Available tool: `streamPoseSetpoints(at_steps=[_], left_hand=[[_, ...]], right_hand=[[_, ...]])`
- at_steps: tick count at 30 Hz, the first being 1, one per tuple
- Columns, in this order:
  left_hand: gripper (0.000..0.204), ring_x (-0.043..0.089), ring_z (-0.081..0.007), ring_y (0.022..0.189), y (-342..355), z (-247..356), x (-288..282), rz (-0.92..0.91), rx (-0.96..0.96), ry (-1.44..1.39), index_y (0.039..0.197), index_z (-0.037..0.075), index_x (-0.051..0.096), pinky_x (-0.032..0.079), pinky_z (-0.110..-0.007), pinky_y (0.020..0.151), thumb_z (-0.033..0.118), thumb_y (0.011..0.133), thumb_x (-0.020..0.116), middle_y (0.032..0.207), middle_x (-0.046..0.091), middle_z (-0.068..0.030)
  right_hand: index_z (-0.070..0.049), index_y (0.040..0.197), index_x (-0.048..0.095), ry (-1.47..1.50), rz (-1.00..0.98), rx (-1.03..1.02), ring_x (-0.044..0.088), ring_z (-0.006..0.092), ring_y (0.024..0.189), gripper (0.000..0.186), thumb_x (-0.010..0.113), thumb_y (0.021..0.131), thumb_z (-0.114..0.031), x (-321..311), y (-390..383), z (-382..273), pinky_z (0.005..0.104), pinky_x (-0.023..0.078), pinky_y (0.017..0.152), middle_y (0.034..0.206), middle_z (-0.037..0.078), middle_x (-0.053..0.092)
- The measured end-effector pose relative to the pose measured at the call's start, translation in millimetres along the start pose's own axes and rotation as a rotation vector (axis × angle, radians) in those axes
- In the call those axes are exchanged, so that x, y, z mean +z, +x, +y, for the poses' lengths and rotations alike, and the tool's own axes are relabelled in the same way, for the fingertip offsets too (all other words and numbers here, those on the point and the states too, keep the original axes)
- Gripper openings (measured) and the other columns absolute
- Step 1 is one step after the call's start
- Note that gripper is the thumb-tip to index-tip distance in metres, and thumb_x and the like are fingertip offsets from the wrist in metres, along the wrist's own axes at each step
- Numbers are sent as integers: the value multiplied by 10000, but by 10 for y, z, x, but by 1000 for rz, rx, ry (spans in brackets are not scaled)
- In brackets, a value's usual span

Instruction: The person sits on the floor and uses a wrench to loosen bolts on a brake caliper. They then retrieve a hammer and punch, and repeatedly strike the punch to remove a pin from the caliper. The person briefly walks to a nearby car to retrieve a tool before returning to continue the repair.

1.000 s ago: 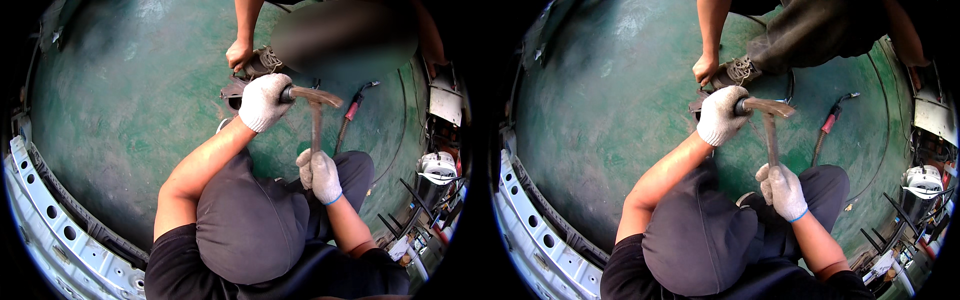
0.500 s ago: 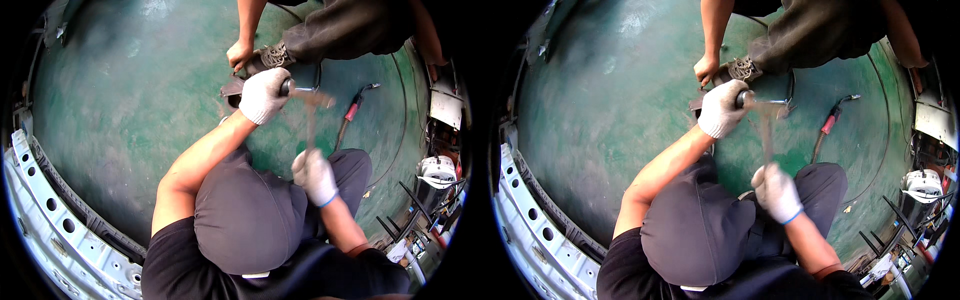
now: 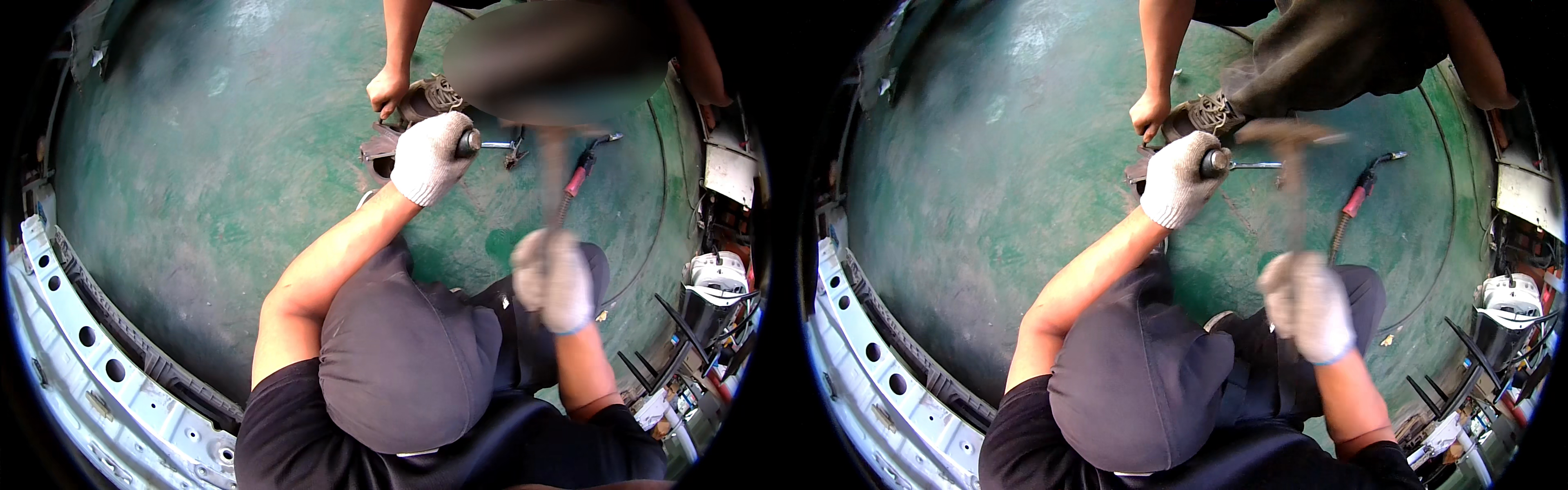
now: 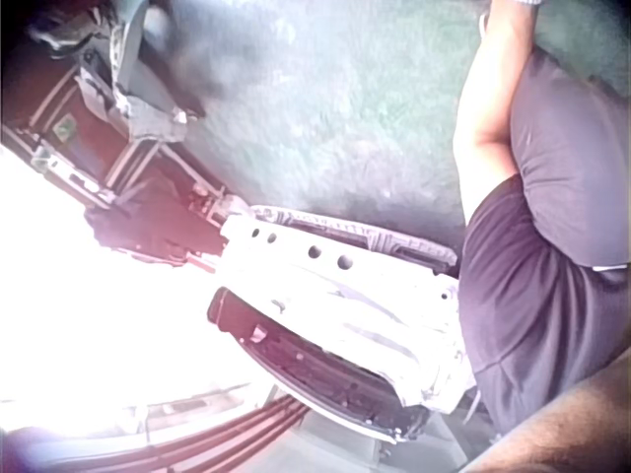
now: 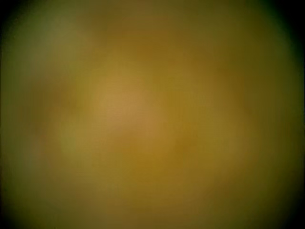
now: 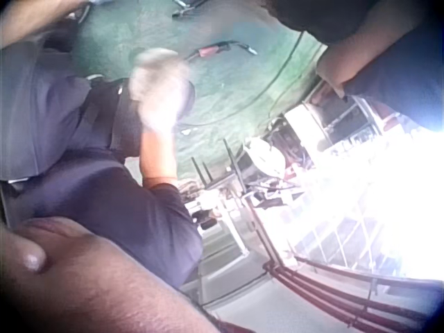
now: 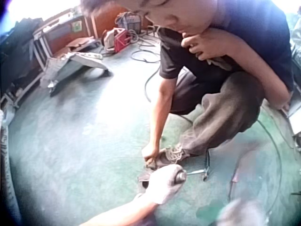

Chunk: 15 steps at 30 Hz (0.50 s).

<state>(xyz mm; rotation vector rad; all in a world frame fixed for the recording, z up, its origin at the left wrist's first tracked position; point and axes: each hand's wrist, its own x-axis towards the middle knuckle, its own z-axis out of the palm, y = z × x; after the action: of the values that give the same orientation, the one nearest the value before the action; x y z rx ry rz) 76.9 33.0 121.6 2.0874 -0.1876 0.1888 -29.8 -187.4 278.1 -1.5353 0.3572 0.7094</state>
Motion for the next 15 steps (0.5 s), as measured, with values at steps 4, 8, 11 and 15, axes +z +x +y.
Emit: streamPoseSetpoints(at_steps=[4,8,11,15], left_hand=[[229,715,-390,855,-54,-66,-90,29,-9,26,1025,89,687,580,-455,753,200,870,814,897,712,-161],[230,715,-385,881,-6,29,-11,-130,29,90,1030,104,698,582,-467,764,161,836,808,900,709,-152],[205,723,-372,898,-168,-6,92,-118,46,36,1016,124,703,582,-462,787,135,833,795,909,719,-138],[224,726,-382,850,-94,45,-59,-42,-7,13,1039,103,684,579,-457,756,198,880,812,891,719,-163]], right_hand=[[-102,1006,686,419,-279,-644,640,125,650,449,417,1160,-428,-221,-117,-804,352,622,635,717,47,626],[-80,946,658,184,-34,-122,492,133,522,588,413,1126,-583,278,102,262,347,447,550,627,10,524],[-51,927,625,271,78,154,399,118,432,730,390,1080,-724,279,51,323,290,322,419,576,1,458],[-46,931,619,322,115,-61,360,112,403,747,390,1065,-744,38,168,114,291,295,398,552,4,430]])
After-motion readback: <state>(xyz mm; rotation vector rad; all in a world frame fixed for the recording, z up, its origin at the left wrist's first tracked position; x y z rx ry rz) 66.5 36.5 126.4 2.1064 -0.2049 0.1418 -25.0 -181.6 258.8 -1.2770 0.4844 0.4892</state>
